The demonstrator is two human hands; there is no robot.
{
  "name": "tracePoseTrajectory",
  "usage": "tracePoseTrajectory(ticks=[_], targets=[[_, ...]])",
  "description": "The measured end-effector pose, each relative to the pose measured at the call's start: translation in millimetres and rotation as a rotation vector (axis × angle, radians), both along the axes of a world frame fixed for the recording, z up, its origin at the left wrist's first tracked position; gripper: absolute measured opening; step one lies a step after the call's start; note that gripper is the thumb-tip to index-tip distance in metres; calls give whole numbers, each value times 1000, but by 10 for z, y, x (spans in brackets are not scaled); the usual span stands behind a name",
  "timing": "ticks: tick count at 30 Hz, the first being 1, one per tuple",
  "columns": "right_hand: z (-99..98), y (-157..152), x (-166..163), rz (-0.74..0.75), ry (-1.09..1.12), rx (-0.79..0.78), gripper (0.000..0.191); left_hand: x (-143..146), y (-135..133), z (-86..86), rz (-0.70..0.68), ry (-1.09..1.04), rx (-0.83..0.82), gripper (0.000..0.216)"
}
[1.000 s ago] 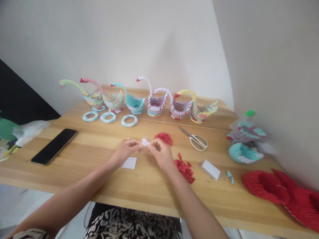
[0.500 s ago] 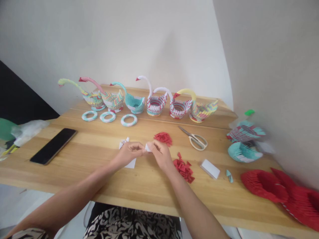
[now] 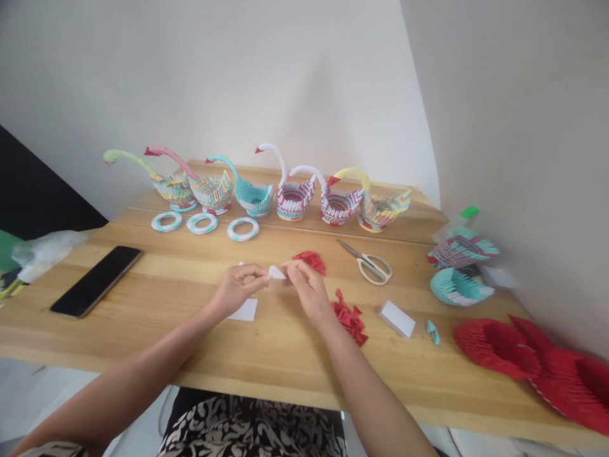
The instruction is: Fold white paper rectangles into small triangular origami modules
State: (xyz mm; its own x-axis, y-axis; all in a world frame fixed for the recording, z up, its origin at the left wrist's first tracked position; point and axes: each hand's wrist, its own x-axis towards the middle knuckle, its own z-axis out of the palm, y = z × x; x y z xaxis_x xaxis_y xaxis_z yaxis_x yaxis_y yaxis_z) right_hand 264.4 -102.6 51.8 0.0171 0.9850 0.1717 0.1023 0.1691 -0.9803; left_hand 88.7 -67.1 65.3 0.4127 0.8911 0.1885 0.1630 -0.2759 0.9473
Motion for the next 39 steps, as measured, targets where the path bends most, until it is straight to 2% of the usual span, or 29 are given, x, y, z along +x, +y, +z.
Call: tracePoseTrajectory(ticks=[4, 9, 11, 14, 17, 20, 23, 30, 39], targets=[[-1, -2, -31, -36, -68, -11, 18, -4, 30, -1, 8, -40, -46, 14], [-29, -14, -25, -169, -317, 283, 7, -16, 55, 10, -68, -164, -267, 33], [-38, -19, -18, -169, -403, 393, 12, -25, 66, 7, -131, -186, -345, 41], [-44, -31, -27, -124, -445, 451, 17, -31, 79, -14, -201, -192, -452, 37], [-48, -40, -47, -95, -372, 336, 17, -29, 87, -32, -180, -243, -506, 32], [-67, -33, -49, -61, -178, 121, 22, -27, 94, -33, -159, -326, -540, 32], [-90, -14, -36, -4, -40, 2, 21, -23, 93, -27, -165, -366, -580, 34], [-77, -15, -55, 62, 60, -61, 20, -13, 73, -17, -186, -346, -561, 32], [-46, -17, -34, 0, -26, -59, 18, -15, 58, 38, -120, -258, -461, 28]])
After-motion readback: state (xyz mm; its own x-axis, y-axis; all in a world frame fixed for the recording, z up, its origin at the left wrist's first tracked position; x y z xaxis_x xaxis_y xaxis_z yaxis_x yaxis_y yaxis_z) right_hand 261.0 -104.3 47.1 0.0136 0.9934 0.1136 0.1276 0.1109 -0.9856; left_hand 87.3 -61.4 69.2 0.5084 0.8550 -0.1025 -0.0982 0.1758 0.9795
